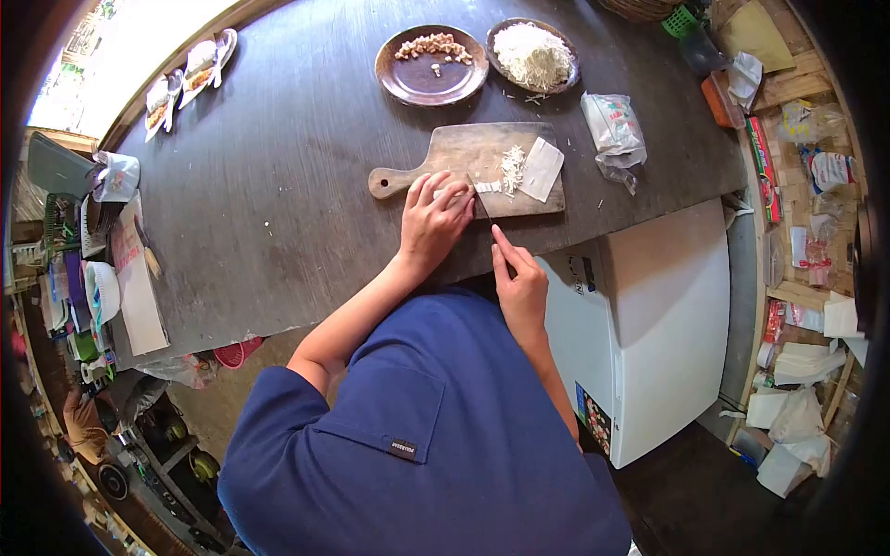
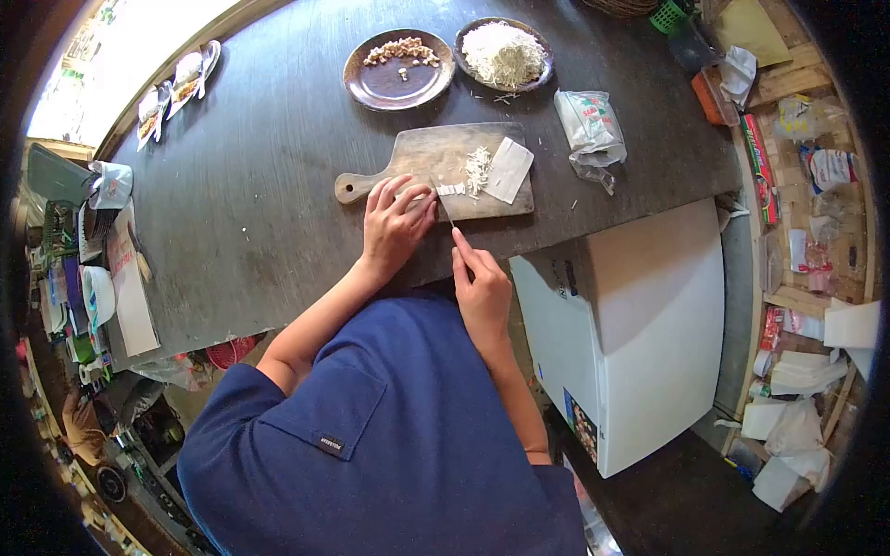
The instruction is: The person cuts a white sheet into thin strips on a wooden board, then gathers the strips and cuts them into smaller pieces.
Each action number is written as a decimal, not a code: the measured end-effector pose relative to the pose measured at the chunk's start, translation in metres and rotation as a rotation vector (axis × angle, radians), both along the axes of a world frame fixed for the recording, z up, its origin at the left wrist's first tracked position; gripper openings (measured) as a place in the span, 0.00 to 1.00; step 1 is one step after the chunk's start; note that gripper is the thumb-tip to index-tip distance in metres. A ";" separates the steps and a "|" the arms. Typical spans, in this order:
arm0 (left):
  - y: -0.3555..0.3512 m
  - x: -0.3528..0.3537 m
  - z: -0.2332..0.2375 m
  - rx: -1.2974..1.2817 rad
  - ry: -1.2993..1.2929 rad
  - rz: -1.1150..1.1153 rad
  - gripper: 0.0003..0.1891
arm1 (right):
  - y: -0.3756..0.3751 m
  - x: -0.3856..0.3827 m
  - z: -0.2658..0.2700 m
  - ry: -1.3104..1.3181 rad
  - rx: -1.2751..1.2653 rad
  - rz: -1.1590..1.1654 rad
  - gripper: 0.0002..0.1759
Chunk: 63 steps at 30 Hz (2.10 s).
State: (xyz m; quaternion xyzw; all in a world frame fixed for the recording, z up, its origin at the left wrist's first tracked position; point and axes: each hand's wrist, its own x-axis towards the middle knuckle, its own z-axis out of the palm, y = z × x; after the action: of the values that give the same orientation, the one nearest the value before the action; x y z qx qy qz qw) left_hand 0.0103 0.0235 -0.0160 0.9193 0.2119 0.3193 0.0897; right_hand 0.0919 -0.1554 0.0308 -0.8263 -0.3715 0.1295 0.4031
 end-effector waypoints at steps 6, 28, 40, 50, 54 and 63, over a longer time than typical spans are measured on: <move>0.002 0.000 0.000 -0.047 -0.020 0.000 0.10 | -0.003 0.008 -0.001 0.032 -0.034 0.027 0.21; -0.012 0.014 0.025 -0.233 0.090 0.061 0.07 | -0.019 0.077 0.011 0.324 0.039 0.135 0.18; -0.014 0.024 0.017 -0.213 0.078 -0.077 0.11 | -0.039 0.063 0.008 0.171 0.074 0.078 0.20; -0.009 0.022 0.012 -0.194 0.046 -0.129 0.17 | -0.042 0.057 0.010 0.029 0.004 0.098 0.21; -0.010 0.021 0.016 -0.201 0.049 -0.121 0.16 | -0.044 0.054 0.013 0.008 -0.011 0.092 0.21; -0.011 0.023 0.013 -0.149 0.043 -0.102 0.11 | -0.020 0.049 -0.006 -0.001 0.041 0.054 0.21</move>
State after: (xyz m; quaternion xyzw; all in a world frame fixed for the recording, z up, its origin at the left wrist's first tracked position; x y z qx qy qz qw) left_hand 0.0332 0.0123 -0.0035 0.9263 0.1899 0.2779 0.1696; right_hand 0.1407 -0.1755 0.0249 -0.8074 -0.3967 0.1322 0.4162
